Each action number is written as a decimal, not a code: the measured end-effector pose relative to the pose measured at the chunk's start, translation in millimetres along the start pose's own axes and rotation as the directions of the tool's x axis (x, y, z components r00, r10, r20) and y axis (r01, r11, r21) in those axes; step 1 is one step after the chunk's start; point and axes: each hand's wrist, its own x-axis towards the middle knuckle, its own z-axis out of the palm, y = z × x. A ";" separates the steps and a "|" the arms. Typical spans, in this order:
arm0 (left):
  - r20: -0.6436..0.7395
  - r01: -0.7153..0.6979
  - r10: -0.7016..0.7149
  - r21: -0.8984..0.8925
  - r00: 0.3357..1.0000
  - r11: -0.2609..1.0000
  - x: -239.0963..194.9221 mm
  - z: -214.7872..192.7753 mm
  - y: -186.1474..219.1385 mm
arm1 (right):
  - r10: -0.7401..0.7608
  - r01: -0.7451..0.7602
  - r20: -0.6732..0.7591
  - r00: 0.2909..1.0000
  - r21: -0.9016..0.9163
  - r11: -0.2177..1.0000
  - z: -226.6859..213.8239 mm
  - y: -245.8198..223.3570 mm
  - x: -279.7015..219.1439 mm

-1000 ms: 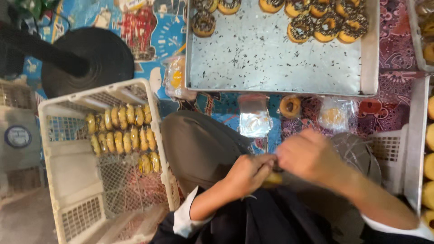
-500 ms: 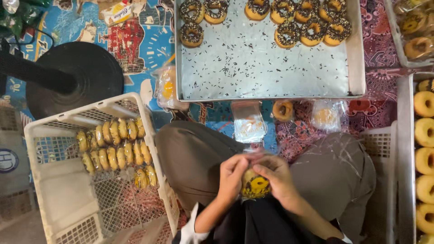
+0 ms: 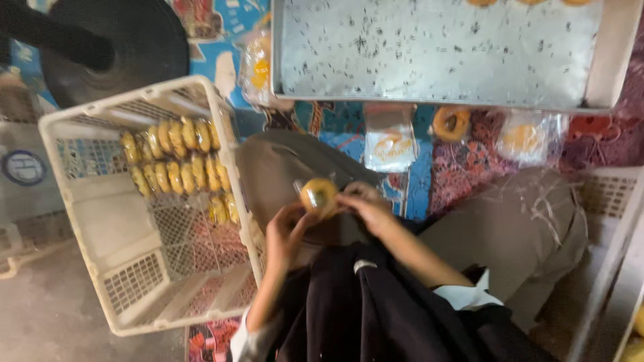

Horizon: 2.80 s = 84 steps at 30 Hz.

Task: The person picks donuts from a metal tray and places them into small plastic bags. The person then places the packaged donuts into a white plastic crate.

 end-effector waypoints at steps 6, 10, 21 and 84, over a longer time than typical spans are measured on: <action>0.203 -0.502 0.505 -0.069 0.839 0.862 104.2 197.7 19.0 | -0.543 0.462 -0.274 0.794 -0.309 0.832 -153.8 -93.2 -12.0; 0.251 -0.266 0.275 -0.071 0.928 0.961 178.0 345.8 22.3 | -0.539 0.299 -0.433 0.722 -0.507 0.808 -224.8 -153.7 20.5; 0.100 -0.050 0.066 -0.153 0.993 0.987 173.5 331.9 -30.0 | -0.388 0.377 -0.218 0.896 -0.091 0.922 -209.5 -126.1 39.5; 0.028 -0.528 0.530 0.138 0.848 0.838 79.1 32.4 -0.9 | -0.455 0.160 -0.148 0.878 -0.807 0.569 -125.1 -133.6 -44.0</action>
